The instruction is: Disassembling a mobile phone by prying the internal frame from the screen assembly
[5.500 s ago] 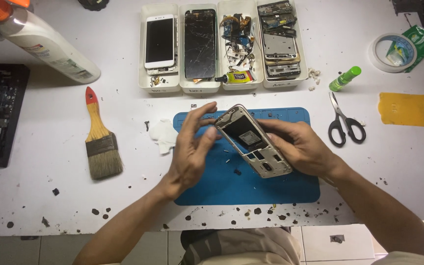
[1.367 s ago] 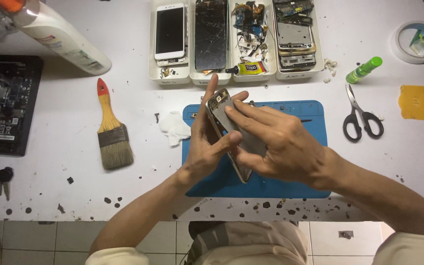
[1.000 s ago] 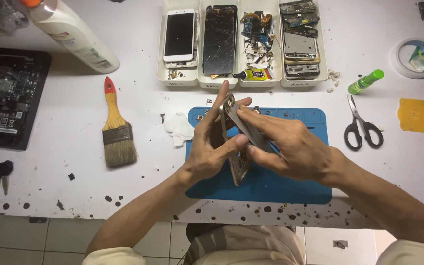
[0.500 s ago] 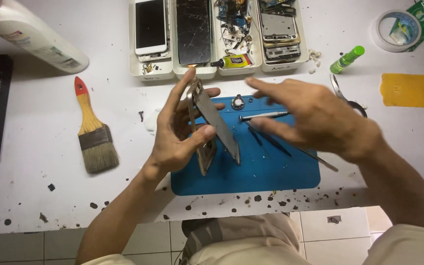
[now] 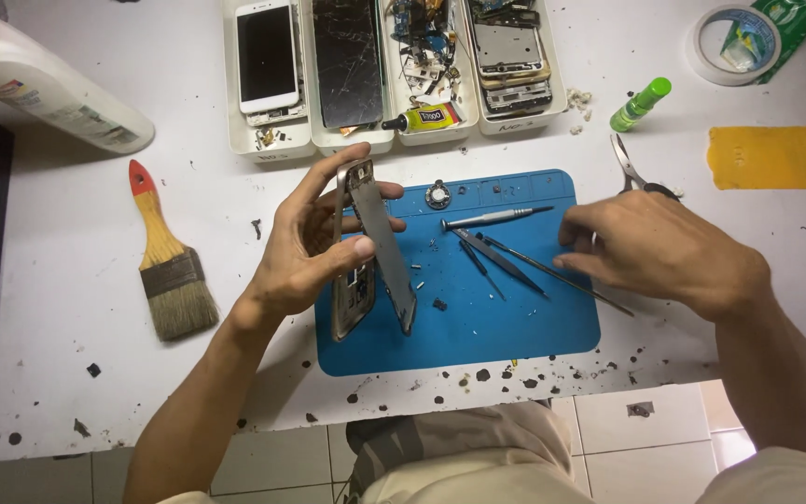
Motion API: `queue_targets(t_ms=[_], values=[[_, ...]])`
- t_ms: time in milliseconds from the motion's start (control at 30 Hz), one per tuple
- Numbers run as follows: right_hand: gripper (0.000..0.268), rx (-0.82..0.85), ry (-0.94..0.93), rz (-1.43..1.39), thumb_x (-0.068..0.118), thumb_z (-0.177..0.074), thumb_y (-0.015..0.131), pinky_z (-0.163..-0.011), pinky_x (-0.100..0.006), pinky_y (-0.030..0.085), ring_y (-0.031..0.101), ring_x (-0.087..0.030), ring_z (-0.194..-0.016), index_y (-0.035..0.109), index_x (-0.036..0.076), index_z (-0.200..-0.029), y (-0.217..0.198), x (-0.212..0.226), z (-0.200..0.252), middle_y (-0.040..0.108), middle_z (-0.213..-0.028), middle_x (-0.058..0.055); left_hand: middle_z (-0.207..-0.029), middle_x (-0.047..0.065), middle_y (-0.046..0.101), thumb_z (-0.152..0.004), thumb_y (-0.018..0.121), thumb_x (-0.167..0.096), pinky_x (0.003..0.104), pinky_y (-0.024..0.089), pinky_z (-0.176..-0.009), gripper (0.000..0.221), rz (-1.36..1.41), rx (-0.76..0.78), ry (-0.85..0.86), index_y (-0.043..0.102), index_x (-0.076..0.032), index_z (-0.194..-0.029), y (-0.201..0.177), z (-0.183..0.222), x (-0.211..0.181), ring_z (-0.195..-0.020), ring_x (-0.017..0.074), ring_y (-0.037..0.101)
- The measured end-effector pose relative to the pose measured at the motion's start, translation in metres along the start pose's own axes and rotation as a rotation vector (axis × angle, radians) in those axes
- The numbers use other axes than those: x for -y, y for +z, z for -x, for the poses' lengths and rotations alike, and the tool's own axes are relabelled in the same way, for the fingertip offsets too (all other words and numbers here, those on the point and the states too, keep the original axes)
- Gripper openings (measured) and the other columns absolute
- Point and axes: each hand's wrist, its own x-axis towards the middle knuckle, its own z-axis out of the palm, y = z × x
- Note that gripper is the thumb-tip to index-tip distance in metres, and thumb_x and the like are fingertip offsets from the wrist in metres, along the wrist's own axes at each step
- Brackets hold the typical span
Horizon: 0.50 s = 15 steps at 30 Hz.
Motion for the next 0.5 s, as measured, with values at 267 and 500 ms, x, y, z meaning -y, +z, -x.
queue_targets(t_ms=[267, 500], values=[[0.021, 0.178, -0.004, 0.089, 0.044, -0.091, 0.073, -0.077, -0.03, 0.055, 0.075, -0.013, -0.083, 0.076, 0.024, -0.096, 0.013, -0.012, -0.011, 0.08, -0.088, 0.005, -0.13, 0.021, 0.067, -0.088, 0.071, -0.037, 0.044, 0.065, -0.092, 0.082, 0.094, 0.105, -0.106, 0.034, -0.007, -0.155, -0.007, 0.0, 0.02, -0.104, 0.0325, 0.077], [0.037, 0.146, -0.122, -0.134, 0.039, -0.085, 0.073, -0.077, -0.021, 0.065, 0.086, -0.001, -0.08, 0.073, 0.039, -0.122, 0.016, -0.055, -0.003, 0.091, -0.094, 0.015, -0.133, 0.021, 0.067, -0.087, 0.071, -0.04, 0.049, 0.068, -0.08, 0.084, 0.276, 0.209, -0.195, 0.034, -0.013, -0.157, -0.007, 0.003, 0.035, -0.102, 0.0352, 0.077]])
